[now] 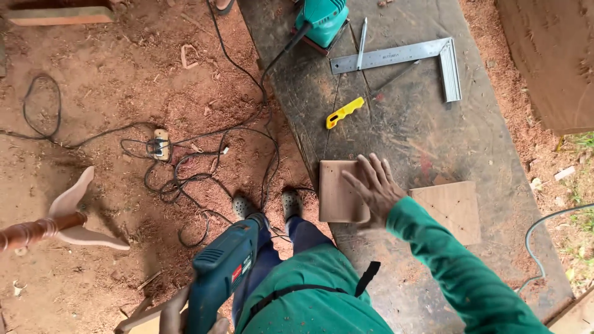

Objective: Use an electric drill to make holes in small wooden blocks on a workbench.

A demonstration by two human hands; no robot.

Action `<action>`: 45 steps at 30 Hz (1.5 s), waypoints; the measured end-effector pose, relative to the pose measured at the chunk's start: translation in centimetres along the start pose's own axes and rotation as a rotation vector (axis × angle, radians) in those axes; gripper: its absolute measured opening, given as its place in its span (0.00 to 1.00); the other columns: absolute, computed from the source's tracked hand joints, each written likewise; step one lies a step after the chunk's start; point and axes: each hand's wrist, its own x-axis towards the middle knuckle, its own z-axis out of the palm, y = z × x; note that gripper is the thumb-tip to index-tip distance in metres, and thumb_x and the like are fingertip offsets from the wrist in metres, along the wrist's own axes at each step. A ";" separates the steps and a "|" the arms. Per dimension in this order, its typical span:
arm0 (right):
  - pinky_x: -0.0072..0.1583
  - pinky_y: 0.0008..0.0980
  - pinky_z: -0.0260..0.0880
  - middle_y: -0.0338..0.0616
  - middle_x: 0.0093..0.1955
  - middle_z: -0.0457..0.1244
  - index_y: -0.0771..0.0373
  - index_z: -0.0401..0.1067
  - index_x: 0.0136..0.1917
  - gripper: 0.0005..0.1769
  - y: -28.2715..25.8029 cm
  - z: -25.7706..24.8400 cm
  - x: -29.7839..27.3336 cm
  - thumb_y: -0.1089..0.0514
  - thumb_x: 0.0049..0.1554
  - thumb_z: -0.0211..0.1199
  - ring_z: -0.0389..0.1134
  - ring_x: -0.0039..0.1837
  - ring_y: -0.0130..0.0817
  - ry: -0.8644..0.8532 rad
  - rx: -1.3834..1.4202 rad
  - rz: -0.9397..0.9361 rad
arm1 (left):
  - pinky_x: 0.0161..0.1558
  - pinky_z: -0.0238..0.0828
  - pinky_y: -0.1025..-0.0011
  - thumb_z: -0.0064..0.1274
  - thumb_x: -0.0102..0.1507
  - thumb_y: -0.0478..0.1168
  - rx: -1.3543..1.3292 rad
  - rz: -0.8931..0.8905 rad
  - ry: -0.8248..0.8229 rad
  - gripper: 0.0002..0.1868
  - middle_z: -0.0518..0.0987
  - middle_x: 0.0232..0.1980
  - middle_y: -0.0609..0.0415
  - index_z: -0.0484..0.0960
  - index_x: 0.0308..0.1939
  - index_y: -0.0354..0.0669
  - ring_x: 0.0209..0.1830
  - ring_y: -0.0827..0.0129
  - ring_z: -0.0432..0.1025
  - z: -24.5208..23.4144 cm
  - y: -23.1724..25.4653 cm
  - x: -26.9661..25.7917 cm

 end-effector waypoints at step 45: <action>0.76 0.77 0.28 0.66 0.79 0.46 0.58 0.46 0.82 0.94 -4.7 -2.1 5.0 0.26 0.08 0.80 0.46 0.78 0.63 0.139 0.575 -0.050 | 0.49 0.83 0.69 0.58 0.55 0.39 0.377 0.132 -0.100 0.38 0.88 0.55 0.51 0.67 0.71 0.46 0.44 0.69 0.88 7.0 18.9 -0.9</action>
